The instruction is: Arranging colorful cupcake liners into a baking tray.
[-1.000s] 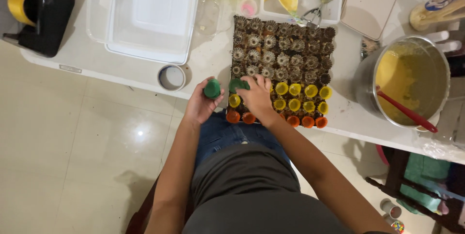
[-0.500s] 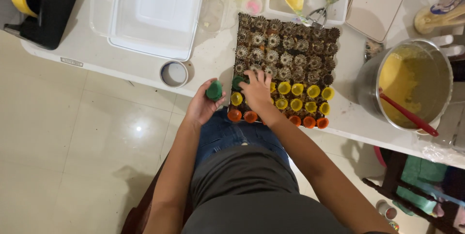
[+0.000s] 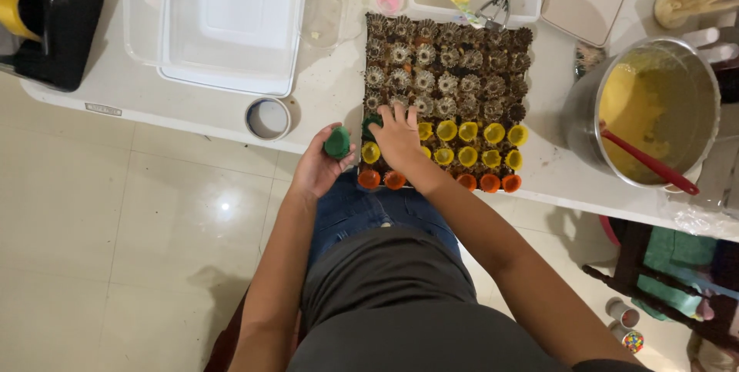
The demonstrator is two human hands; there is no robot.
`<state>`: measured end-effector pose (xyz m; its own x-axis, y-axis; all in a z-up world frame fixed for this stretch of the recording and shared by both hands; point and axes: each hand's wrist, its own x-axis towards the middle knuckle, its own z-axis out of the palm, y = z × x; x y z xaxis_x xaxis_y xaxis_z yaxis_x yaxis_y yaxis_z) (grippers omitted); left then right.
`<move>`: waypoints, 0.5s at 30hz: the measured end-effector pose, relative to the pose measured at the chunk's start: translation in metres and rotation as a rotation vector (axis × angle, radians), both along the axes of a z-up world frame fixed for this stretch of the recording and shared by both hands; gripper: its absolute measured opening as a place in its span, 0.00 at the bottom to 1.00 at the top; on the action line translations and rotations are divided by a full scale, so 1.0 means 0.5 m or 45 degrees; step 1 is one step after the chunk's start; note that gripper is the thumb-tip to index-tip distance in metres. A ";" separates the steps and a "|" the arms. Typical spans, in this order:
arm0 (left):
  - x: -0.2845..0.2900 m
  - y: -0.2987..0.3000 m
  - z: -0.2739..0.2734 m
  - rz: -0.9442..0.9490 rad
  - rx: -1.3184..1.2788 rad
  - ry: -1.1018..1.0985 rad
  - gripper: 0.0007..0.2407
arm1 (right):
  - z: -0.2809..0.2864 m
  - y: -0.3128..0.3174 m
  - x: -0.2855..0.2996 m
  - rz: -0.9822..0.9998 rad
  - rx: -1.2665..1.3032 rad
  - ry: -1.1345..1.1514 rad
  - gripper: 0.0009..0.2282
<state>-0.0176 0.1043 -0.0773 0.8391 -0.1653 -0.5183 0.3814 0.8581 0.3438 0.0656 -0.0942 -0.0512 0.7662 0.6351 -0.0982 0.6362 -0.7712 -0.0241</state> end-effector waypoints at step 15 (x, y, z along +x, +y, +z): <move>0.008 0.002 0.004 0.001 -0.004 0.001 0.17 | 0.039 -0.019 -0.008 -0.061 0.257 0.067 0.23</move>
<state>-0.0137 0.1052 -0.0753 0.8389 -0.1665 -0.5181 0.3809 0.8596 0.3406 0.0614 -0.1036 -0.0316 0.7932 0.6088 -0.0136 0.5925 -0.7768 -0.2136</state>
